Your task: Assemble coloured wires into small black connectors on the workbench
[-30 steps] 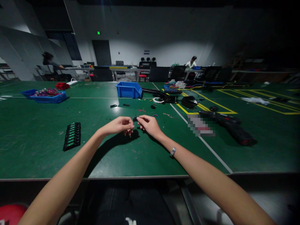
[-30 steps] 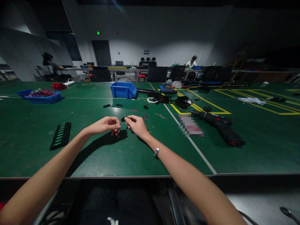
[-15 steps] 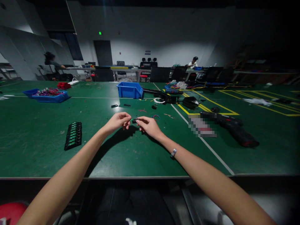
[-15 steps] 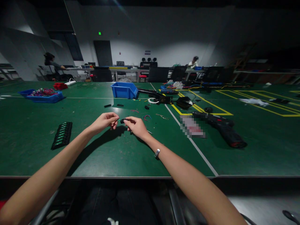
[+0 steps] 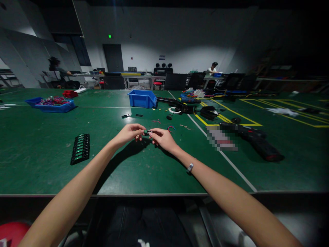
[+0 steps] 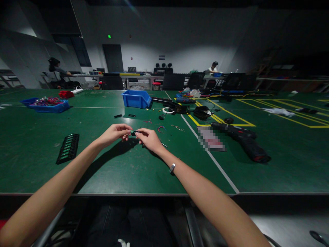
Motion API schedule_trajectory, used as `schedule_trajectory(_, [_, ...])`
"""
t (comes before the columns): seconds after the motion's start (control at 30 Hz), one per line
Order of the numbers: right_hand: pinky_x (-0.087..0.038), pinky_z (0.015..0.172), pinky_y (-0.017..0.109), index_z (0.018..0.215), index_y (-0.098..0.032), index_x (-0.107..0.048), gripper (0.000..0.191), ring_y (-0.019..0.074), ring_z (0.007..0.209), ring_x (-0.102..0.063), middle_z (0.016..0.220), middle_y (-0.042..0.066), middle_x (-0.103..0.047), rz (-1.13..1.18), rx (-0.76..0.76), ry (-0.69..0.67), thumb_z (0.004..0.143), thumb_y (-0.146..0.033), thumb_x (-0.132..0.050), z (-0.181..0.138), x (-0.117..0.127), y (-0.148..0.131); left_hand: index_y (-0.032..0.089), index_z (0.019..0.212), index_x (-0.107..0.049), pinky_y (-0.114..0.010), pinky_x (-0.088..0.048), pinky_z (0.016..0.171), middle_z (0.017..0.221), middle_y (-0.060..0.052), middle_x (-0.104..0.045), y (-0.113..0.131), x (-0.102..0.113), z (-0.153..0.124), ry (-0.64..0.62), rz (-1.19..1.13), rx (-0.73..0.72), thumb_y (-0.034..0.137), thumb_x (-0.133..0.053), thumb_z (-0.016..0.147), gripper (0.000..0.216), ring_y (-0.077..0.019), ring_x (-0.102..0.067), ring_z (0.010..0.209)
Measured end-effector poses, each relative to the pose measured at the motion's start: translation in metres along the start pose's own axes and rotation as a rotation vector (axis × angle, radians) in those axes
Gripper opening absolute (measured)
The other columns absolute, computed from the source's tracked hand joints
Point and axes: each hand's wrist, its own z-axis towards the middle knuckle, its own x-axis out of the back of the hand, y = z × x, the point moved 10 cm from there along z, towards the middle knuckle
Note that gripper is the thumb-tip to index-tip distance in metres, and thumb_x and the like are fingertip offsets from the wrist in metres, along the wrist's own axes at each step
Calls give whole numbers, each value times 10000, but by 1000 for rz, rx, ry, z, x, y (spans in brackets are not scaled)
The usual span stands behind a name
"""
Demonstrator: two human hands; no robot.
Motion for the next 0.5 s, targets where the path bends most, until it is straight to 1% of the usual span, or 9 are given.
schedule_trajectory(0.13, [-434, 445, 223, 1081, -154, -727, 416, 128, 543, -586, 776, 58, -708, 3, 2, -6, 842, -489, -663, 1, 0, 2, 130, 1024, -688, -246, -469, 552, 796, -52, -685, 5, 2, 0, 28, 49, -44, 409, -703, 827, 342, -134, -625, 621])
schedule_trajectory(0.23, [-419, 432, 220, 1094, -148, -719, 428, 125, 532, -582, 788, 65, -717, 17, -26, -3, 828, -481, -679, 2, 0, 6, 123, 1001, -692, -241, -458, 547, 828, -61, -694, 7, 3, 1, 48, 44, -66, 451, -688, 843, 364, -130, -622, 621])
schedule_trajectory(0.33, [-429, 442, 227, 1100, -141, -708, 429, 129, 543, -588, 801, 67, -718, 55, -38, -6, 811, -459, -698, 2, -1, 5, 122, 1001, -701, -235, -450, 550, 806, -56, -692, 8, 5, 2, 72, 44, -79, 453, -693, 842, 367, -123, -608, 616])
schedule_trajectory(0.5, [-416, 442, 230, 1095, -126, -702, 432, 121, 513, -556, 705, 34, -680, 77, -48, -24, 782, -424, -726, 0, -4, 0, 133, 1057, -713, -239, -454, 559, 777, -50, -694, 8, 8, 2, 84, 54, -90, 415, -712, 828, 363, -128, -601, 621])
